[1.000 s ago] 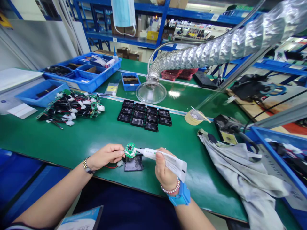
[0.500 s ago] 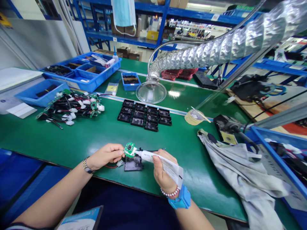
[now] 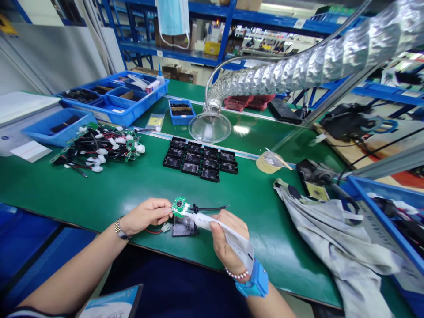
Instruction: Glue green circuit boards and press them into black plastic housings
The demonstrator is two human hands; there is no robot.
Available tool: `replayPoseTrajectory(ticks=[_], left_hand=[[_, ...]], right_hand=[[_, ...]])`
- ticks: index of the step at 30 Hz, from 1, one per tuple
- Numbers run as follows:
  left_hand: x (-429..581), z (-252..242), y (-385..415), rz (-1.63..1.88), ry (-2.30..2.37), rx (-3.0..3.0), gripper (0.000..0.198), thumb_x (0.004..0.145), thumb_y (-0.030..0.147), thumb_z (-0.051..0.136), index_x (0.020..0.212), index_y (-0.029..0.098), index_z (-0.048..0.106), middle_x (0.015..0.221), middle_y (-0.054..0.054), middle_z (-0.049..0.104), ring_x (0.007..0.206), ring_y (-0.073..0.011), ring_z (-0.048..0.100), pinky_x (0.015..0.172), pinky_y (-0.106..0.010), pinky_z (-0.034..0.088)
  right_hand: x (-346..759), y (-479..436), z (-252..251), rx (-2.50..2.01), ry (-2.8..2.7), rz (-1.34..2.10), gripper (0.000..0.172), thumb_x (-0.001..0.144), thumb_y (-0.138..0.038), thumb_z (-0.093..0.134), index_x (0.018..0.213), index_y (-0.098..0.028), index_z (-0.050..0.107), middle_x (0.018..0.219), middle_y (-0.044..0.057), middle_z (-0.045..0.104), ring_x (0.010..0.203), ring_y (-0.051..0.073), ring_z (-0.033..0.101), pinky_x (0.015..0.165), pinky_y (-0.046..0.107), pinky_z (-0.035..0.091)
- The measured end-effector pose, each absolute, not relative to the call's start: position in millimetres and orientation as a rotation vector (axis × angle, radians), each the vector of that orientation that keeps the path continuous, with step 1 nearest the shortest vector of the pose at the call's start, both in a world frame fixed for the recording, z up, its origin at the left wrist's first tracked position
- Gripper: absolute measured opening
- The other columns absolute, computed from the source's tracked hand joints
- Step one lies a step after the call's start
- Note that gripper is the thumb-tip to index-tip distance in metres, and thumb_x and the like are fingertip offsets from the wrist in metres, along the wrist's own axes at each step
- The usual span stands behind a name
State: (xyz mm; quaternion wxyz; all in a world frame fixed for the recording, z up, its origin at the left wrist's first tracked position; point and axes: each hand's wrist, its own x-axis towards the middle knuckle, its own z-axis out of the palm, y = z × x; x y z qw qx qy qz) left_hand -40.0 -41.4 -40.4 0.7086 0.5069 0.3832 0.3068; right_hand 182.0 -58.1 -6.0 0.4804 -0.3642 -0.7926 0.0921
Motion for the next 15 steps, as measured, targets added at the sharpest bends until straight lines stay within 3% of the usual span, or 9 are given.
replayPoseTrajectory(ticks=[15], left_hand=[[-38.8,-39.3,-41.9,0.675,0.813,1.025,0.029,0.076,0.04,0.055,0.069,0.012,0.051,0.05,0.005,0.043,0.036,-0.0015,0.022,0.035,-0.015,0.011]], right_hand=[[162.9,-51.0,-7.6,-0.848,-1.919,0.289,0.025,0.088,-0.02,0.037,0.067,-0.018,0.05,0.055,0.0,0.049,0.049,0.012,0.044,0.048,0.025,0.034]])
